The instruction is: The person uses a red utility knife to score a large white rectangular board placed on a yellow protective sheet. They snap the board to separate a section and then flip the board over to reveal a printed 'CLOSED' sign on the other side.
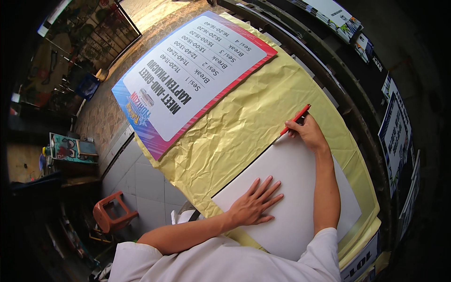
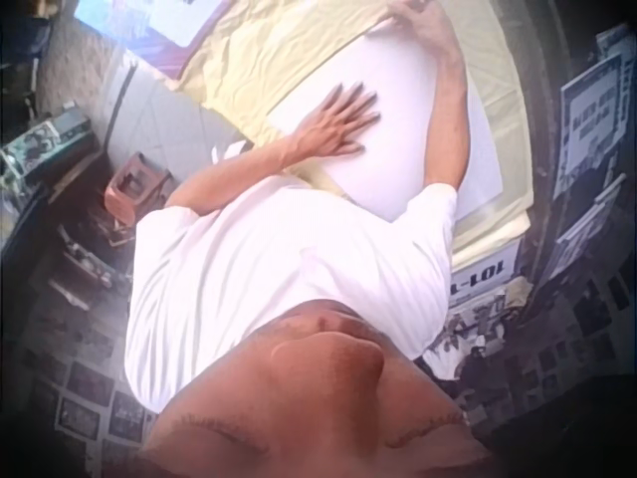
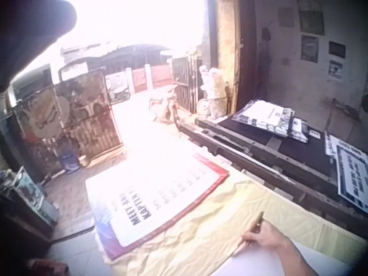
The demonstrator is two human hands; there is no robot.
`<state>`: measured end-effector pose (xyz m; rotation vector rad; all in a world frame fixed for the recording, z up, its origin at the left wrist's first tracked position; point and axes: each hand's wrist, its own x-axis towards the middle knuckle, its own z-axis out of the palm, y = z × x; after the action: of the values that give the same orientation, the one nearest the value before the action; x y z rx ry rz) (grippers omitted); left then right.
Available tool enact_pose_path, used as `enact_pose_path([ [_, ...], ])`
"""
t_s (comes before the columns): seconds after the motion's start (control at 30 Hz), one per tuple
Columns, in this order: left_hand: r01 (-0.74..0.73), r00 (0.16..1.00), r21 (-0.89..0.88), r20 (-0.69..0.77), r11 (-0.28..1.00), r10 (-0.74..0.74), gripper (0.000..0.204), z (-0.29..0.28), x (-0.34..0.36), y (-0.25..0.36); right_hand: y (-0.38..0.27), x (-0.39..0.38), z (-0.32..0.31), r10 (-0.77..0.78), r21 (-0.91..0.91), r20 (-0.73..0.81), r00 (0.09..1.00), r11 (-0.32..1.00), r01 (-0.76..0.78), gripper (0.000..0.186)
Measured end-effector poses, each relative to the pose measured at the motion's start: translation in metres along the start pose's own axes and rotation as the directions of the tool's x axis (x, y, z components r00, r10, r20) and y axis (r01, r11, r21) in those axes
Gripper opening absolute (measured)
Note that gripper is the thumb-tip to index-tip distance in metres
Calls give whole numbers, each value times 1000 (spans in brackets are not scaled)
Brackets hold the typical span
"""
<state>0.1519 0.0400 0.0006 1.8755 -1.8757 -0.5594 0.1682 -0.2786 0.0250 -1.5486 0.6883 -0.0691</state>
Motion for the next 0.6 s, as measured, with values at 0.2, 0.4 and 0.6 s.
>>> enact_pose_path([
  [0.2,8,1000,10,12,1000,-8,79,-1,0,1,-2,11,-12,-27,-4,11,1000,1000,27,21],
  [0.4,9,1000,14,26,1000,-9,79,-4,1,2,-2,18,-27,-8,-10,-17,1000,1000,7,23],
  [0.6,14,1000,23,25,1000,-14,79,-3,2,2,-2,22,-33,-24,-9,-27,999,1000,24,23],
])
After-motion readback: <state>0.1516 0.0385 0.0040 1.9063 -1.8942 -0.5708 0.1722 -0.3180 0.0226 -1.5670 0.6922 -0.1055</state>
